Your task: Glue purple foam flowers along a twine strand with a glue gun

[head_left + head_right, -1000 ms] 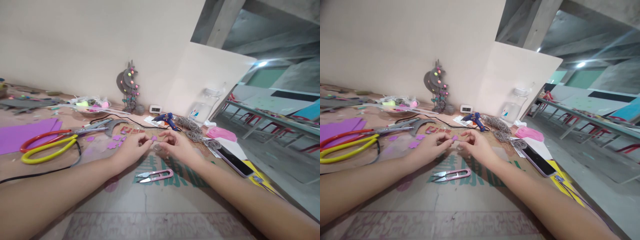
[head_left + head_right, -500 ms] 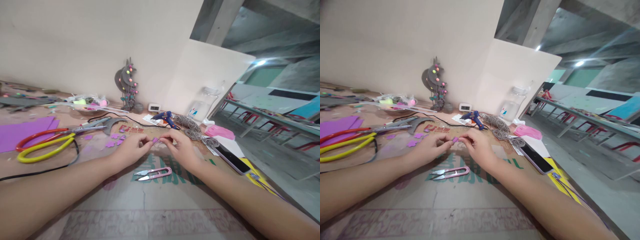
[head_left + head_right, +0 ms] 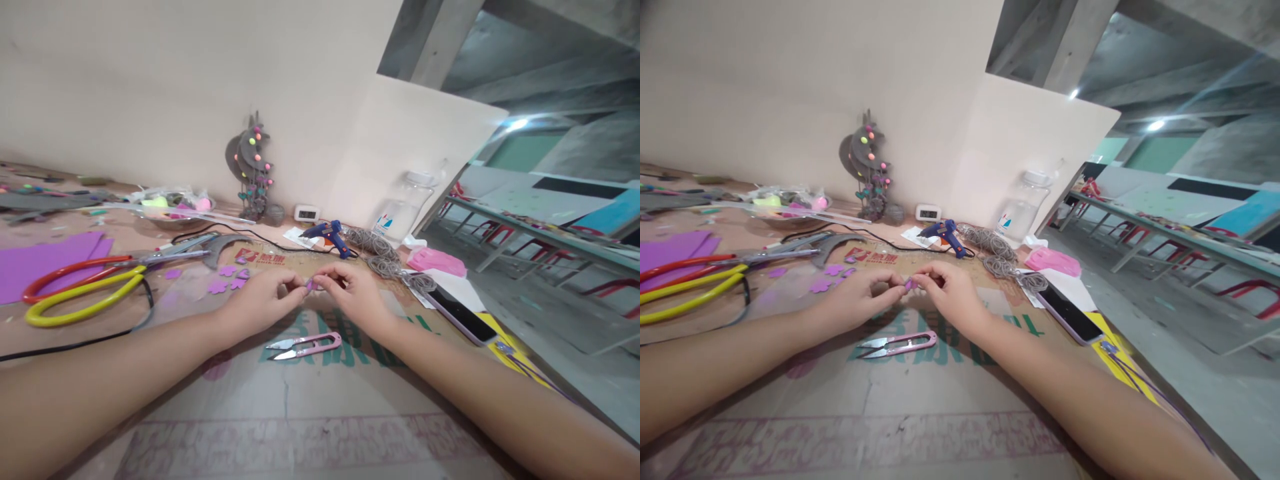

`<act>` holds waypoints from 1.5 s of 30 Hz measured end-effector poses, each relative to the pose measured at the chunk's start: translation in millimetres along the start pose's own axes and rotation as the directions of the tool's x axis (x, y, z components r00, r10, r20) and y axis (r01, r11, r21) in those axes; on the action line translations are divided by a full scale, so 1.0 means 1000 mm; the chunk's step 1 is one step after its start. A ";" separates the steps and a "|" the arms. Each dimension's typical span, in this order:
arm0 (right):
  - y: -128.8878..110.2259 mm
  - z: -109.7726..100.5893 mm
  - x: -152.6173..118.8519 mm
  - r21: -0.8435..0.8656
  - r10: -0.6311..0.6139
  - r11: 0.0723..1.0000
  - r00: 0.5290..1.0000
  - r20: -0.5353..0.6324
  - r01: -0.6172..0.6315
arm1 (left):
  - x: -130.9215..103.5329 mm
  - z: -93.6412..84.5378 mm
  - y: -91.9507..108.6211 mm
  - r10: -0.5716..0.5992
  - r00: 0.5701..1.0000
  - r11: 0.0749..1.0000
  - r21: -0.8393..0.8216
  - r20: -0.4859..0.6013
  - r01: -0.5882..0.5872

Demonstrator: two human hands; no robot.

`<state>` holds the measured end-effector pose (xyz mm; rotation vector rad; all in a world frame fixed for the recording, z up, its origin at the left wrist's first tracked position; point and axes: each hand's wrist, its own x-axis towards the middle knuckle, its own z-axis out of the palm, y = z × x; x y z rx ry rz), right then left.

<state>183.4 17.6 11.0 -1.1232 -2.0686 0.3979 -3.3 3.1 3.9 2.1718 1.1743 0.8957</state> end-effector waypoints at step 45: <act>-0.008 0.004 -0.006 -0.036 0.062 0.998 0.996 0.071 -0.059 | 0.003 0.000 -0.005 -0.006 0.999 0.995 -0.101 -0.042 0.002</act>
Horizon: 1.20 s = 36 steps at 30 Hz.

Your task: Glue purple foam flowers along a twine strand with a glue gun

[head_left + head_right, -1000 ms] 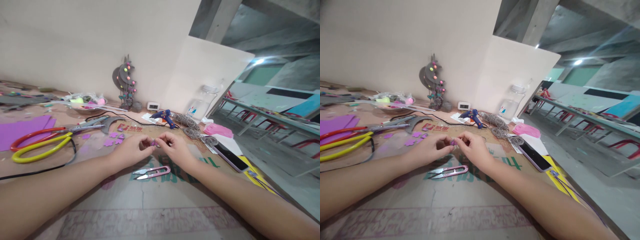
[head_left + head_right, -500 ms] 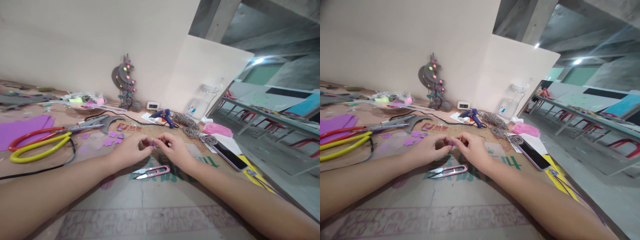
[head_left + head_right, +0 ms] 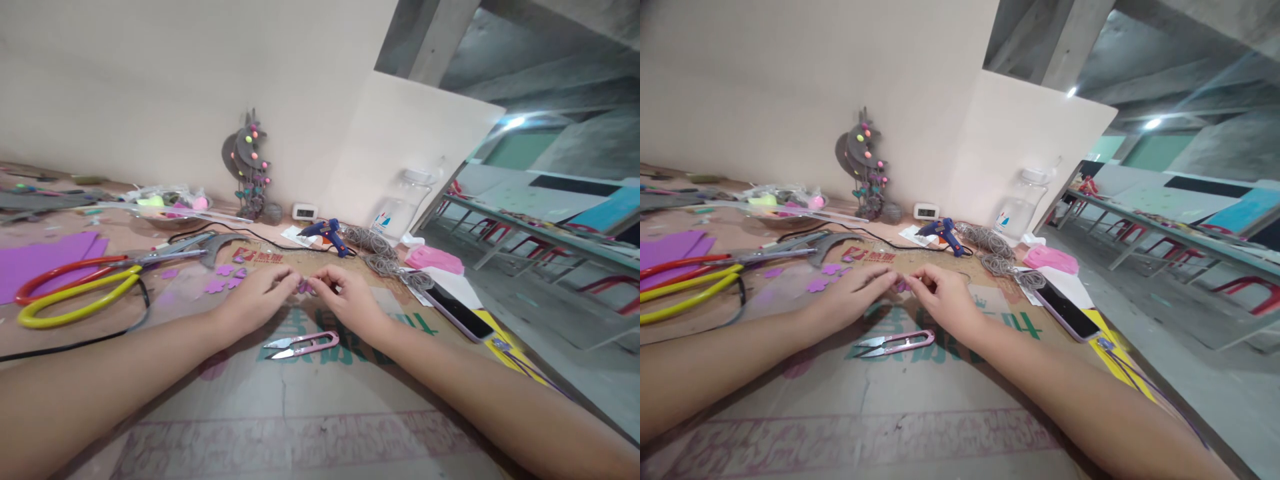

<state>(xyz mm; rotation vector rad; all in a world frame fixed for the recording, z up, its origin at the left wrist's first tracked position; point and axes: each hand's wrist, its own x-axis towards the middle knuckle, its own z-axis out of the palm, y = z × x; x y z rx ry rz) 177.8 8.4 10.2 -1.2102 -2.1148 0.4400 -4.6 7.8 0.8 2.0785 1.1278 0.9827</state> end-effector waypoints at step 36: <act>0.003 0.001 0.000 0.001 0.022 1.000 1.000 0.011 -0.022 | 0.001 0.001 -0.001 -0.100 0.995 0.989 -0.111 -0.021 0.097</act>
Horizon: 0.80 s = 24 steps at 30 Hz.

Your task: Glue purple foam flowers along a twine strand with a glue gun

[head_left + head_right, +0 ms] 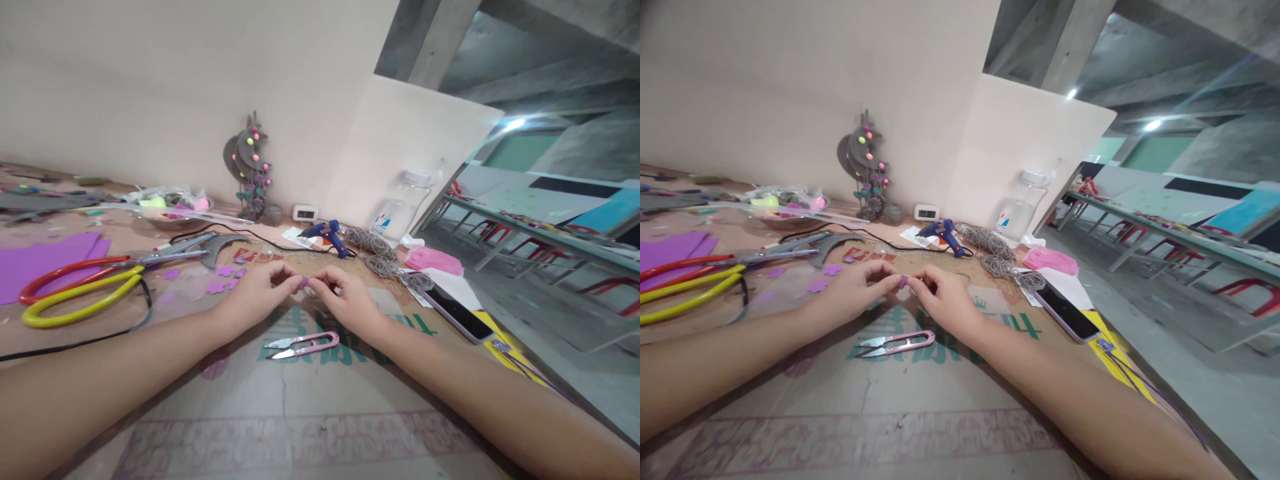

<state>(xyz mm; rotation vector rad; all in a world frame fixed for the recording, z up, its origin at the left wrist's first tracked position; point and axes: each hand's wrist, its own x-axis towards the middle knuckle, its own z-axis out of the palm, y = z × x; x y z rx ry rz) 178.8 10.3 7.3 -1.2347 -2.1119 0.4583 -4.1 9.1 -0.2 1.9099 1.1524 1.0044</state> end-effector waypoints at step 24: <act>0.001 -0.001 0.001 0.013 -0.070 0.998 0.995 0.070 0.069 | 0.003 -0.001 0.000 -0.011 0.999 0.996 -0.092 -0.046 0.007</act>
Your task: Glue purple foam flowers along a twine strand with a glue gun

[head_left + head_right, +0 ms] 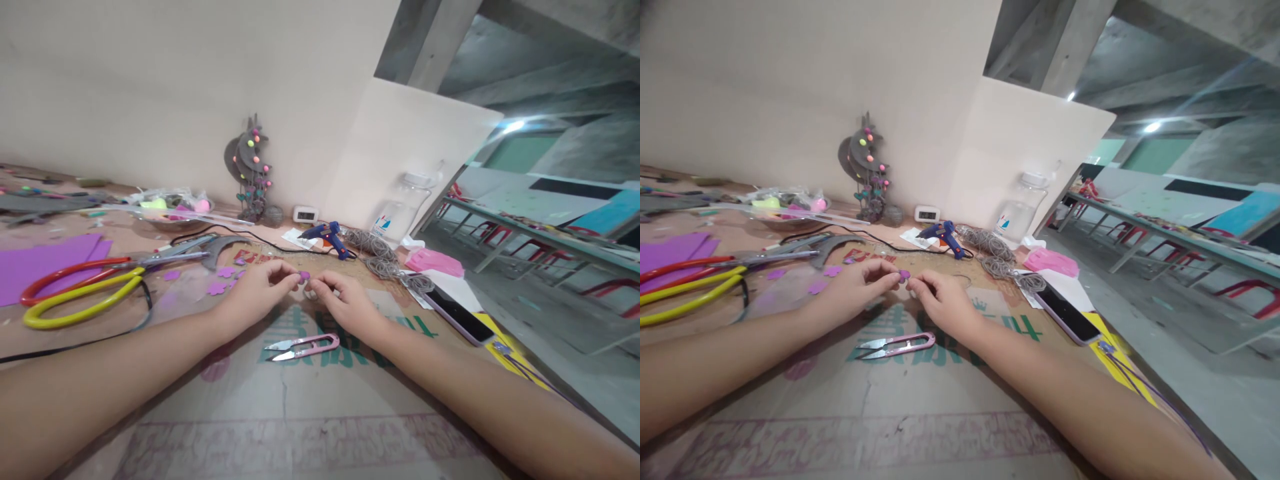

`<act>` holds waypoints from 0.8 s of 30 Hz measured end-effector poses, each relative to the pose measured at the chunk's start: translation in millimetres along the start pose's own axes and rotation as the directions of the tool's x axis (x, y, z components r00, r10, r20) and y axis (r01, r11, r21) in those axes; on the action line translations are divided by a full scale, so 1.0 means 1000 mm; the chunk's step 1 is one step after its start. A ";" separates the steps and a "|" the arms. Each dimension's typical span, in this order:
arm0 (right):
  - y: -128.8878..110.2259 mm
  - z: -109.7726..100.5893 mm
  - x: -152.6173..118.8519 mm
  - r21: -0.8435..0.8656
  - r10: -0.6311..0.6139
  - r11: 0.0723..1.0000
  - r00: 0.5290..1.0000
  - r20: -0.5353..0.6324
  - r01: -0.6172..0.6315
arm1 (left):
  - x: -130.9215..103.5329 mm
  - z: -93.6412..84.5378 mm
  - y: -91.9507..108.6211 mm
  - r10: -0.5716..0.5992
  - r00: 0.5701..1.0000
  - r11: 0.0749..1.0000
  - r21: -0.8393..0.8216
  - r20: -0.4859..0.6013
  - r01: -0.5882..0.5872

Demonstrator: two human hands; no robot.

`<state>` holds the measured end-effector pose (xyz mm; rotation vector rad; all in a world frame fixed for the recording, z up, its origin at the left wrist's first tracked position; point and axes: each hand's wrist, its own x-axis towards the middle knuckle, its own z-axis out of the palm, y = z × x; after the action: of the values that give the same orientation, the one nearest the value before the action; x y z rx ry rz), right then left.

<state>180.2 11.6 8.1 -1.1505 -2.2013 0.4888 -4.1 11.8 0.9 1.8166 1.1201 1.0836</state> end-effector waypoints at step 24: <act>0.106 -0.041 0.050 -0.054 0.195 0.975 0.951 -0.239 -0.213 | 0.003 0.003 -0.008 -0.054 0.999 0.998 -0.026 -0.007 0.054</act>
<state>249.5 113.7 -4.1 -1.4120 -1.9255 0.3330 -3.3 17.2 -6.1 1.7536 1.1485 1.0701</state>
